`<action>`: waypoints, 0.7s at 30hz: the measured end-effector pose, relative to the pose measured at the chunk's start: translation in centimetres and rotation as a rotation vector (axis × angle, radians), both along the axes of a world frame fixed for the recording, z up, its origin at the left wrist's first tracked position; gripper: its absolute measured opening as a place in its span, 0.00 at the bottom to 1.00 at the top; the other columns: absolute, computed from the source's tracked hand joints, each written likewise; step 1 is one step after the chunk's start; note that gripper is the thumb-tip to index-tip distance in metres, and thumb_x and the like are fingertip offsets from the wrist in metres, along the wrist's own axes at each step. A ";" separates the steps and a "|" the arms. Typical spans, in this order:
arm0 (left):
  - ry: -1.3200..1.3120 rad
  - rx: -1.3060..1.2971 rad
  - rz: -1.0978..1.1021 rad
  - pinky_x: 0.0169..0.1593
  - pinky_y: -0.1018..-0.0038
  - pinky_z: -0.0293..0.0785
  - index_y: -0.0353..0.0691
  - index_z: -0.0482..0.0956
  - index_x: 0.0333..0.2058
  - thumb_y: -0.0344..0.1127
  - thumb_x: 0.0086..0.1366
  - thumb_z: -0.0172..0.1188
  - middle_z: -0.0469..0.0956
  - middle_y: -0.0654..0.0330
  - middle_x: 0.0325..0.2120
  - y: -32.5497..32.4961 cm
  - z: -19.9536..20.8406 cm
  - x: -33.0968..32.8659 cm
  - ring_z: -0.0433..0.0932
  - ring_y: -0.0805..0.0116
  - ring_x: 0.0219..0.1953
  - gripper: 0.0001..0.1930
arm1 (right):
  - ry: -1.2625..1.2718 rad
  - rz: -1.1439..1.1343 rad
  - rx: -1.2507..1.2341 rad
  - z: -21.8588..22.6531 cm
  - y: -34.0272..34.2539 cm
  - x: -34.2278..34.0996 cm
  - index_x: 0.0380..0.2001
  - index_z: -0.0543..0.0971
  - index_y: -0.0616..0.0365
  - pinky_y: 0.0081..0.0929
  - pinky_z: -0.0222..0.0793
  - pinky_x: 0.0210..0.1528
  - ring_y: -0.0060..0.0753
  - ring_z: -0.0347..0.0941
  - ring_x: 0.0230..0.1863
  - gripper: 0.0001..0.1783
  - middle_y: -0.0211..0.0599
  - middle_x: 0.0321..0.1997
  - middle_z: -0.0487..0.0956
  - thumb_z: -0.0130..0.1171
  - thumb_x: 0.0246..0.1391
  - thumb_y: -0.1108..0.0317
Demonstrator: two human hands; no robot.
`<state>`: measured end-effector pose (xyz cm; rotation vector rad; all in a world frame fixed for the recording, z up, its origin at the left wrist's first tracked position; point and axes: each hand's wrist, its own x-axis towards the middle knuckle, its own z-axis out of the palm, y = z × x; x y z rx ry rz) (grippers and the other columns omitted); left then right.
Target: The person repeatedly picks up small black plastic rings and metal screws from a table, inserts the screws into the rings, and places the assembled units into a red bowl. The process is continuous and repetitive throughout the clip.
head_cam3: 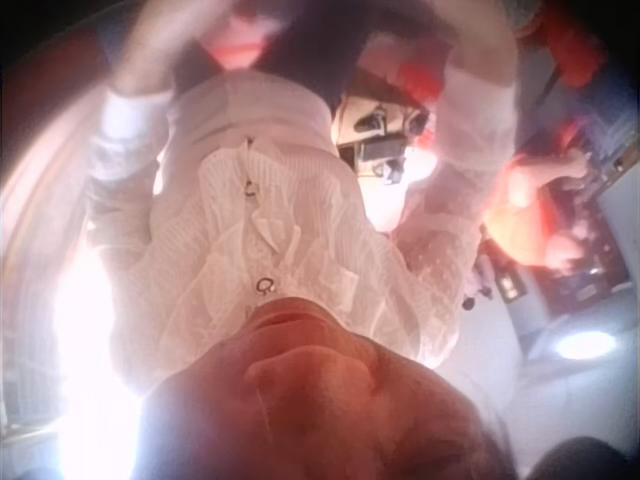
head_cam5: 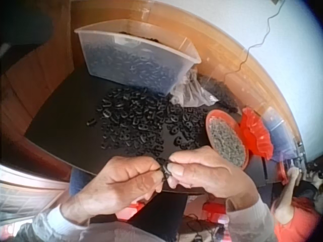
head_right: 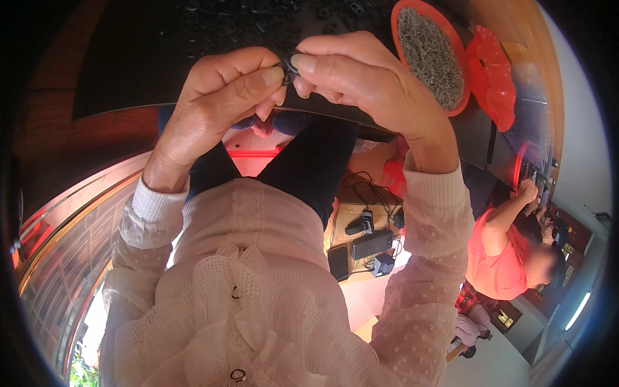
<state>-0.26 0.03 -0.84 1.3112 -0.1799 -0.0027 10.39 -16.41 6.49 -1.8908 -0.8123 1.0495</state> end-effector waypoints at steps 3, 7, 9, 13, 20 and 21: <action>-0.005 -0.014 0.025 0.25 0.84 0.68 0.34 0.74 0.30 0.38 0.69 0.50 0.70 0.65 0.19 -0.2 0.1 -0.1 0.68 0.82 0.22 0.13 | -0.014 0.011 0.002 0.1 0.1 0.1 0.23 0.71 0.63 0.19 0.46 0.22 0.16 0.51 0.20 0.20 0.23 0.17 0.59 0.48 0.57 0.55; 0.001 -0.025 0.043 0.24 0.84 0.68 0.35 0.75 0.31 0.37 0.69 0.50 0.70 0.65 0.19 -0.1 0.1 -0.1 0.68 0.82 0.21 0.12 | -0.047 -0.010 0.001 0.3 0.3 -0.2 0.23 0.71 0.63 0.19 0.47 0.22 0.15 0.52 0.20 0.20 0.24 0.17 0.61 0.47 0.57 0.56; 0.011 -0.026 0.043 0.24 0.84 0.67 0.35 0.75 0.31 0.37 0.69 0.50 0.70 0.65 0.19 0.0 0.2 -0.2 0.68 0.82 0.21 0.12 | -0.047 -0.024 0.013 0.3 0.4 -0.3 0.23 0.71 0.63 0.19 0.47 0.22 0.15 0.53 0.21 0.20 0.24 0.18 0.62 0.47 0.57 0.56; 0.057 -0.085 0.090 0.27 0.81 0.65 0.32 0.75 0.26 0.31 0.66 0.51 0.71 0.65 0.19 -0.3 0.6 -0.4 0.68 0.80 0.23 0.11 | -0.060 -0.033 0.024 0.5 0.6 -0.5 0.23 0.72 0.63 0.18 0.49 0.23 0.15 0.54 0.21 0.19 0.26 0.19 0.66 0.47 0.57 0.57; 0.022 -0.023 0.052 0.24 0.85 0.67 0.35 0.76 0.31 0.38 0.69 0.51 0.70 0.66 0.19 -0.2 0.2 -0.3 0.67 0.83 0.21 0.13 | -0.178 0.031 -0.066 1.0 0.5 -0.4 0.24 0.71 0.64 0.22 0.54 0.25 0.20 0.59 0.22 0.18 0.29 0.20 0.68 0.47 0.58 0.58; 0.024 -0.017 0.055 0.24 0.85 0.67 0.35 0.75 0.31 0.38 0.69 0.51 0.70 0.66 0.19 -0.2 0.2 -0.3 0.67 0.83 0.21 0.13 | -0.216 0.037 -0.041 0.9 0.5 -0.4 0.25 0.71 0.64 0.23 0.55 0.26 0.22 0.60 0.23 0.18 0.31 0.20 0.68 0.46 0.58 0.58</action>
